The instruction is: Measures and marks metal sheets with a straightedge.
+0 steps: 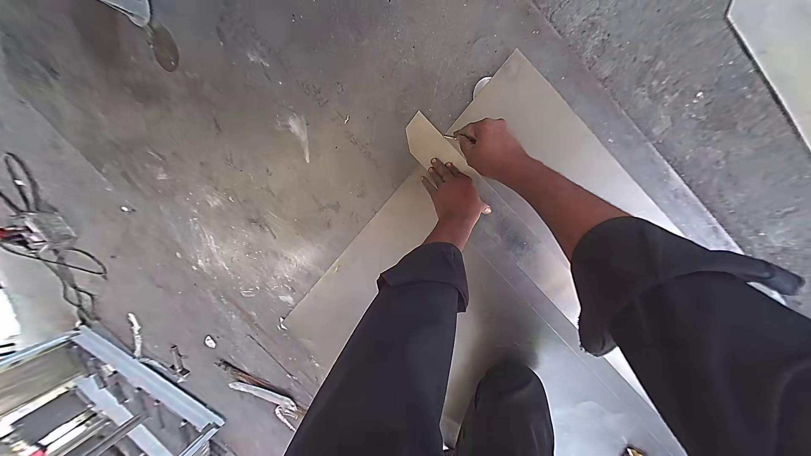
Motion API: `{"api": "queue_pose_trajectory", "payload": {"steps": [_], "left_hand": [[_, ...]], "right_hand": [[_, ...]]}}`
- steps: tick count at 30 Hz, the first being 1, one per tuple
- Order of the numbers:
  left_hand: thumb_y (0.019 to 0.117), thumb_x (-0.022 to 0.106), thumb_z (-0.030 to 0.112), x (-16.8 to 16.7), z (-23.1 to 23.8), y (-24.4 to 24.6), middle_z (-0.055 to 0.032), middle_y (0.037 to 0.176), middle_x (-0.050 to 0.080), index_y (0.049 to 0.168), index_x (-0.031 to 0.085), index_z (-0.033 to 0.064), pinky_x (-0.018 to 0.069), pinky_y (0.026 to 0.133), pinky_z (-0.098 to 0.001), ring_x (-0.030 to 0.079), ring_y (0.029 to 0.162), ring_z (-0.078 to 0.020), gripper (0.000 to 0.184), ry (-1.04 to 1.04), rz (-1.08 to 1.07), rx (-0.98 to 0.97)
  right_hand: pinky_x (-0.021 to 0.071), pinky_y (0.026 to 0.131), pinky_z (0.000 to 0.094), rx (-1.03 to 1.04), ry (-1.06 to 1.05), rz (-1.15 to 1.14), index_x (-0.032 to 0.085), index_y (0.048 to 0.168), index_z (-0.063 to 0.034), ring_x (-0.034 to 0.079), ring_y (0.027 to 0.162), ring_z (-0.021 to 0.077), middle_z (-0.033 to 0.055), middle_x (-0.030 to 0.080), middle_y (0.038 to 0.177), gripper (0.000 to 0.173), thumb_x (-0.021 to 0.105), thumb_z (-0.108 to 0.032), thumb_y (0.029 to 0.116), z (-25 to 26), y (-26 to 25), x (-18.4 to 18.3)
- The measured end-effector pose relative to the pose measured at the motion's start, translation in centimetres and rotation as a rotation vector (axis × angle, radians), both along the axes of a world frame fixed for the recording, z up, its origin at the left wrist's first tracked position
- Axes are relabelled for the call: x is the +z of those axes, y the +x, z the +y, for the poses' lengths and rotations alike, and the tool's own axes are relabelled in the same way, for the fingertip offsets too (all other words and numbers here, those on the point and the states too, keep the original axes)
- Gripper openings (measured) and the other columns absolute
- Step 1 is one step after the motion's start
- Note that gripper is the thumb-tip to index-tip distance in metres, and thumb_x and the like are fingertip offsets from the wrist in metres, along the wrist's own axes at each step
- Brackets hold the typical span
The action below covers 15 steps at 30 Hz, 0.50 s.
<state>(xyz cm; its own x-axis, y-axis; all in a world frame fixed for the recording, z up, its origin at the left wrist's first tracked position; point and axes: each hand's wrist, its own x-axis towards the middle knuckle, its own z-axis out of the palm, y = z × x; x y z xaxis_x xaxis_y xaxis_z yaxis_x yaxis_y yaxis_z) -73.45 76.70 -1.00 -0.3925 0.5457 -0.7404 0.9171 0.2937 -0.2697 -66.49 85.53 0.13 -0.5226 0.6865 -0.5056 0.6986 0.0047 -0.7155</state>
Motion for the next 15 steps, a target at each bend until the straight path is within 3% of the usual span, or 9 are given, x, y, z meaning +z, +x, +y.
{"api": "queue_pose_trajectory", "payload": {"steps": [3,6,8,12,15], "left_hand": [[0.0681,0.083,0.069,-0.2,0.3,0.1,-0.0340,0.167,0.006,0.159,0.016,-0.0114,0.0149,0.123,-0.0656,0.012,0.157,-0.0455,0.138,0.004,0.012,-0.009],[0.0650,0.088,0.064,0.0,0.1,0.1,-0.0328,0.168,0.007,0.159,0.016,-0.0110,0.0145,0.125,-0.0631,0.012,0.157,-0.0442,0.140,0.024,0.016,0.023],[0.0636,0.090,0.061,-0.1,0.1,0.2,-0.0332,0.168,0.009,0.158,0.018,-0.0116,0.0144,0.124,-0.0643,0.014,0.157,-0.0449,0.140,0.064,0.000,0.032],[0.0632,0.090,0.063,-0.2,0.1,0.4,-0.0338,0.167,0.013,0.157,0.018,-0.0131,0.0161,0.122,-0.0676,0.019,0.155,-0.0459,0.140,0.075,0.021,0.016],[0.0630,0.089,0.065,-0.2,-0.3,0.2,-0.0339,0.166,0.014,0.157,0.019,-0.0130,0.0174,0.122,-0.0682,0.020,0.155,-0.0460,0.140,0.075,0.042,0.001]], "right_hand": [[0.0545,0.086,0.0543,0.063,-0.010,-0.026,0.072,0.110,-0.0063,0.070,0.099,0.0330,0.0154,0.072,0.101,0.029,0.047,-0.021,0.1078,-1.8,2.4,0.3],[0.0549,0.085,0.0550,0.035,-0.045,0.007,0.072,0.122,-0.0078,0.071,0.095,0.0329,0.0146,0.074,0.099,0.032,0.046,-0.019,0.1078,-7.2,9.0,0.1],[0.0565,0.080,0.0551,-0.008,-0.032,0.005,0.072,0.125,-0.0082,0.073,0.089,0.0329,0.0146,0.075,0.096,0.031,0.049,-0.018,0.1071,-12.6,15.1,0.2],[0.0566,0.087,0.0568,-0.074,-0.044,-0.078,0.071,0.131,-0.0060,0.075,0.095,0.0395,0.0208,0.077,0.104,0.038,0.045,-0.017,0.1054,-25.0,28.4,2.0],[0.0563,0.085,0.0613,-0.123,-0.072,-0.184,0.072,0.131,-0.0064,0.075,0.093,0.0442,0.0233,0.077,0.101,0.036,0.048,-0.014,0.1044,-33.6,36.6,3.5]]}}
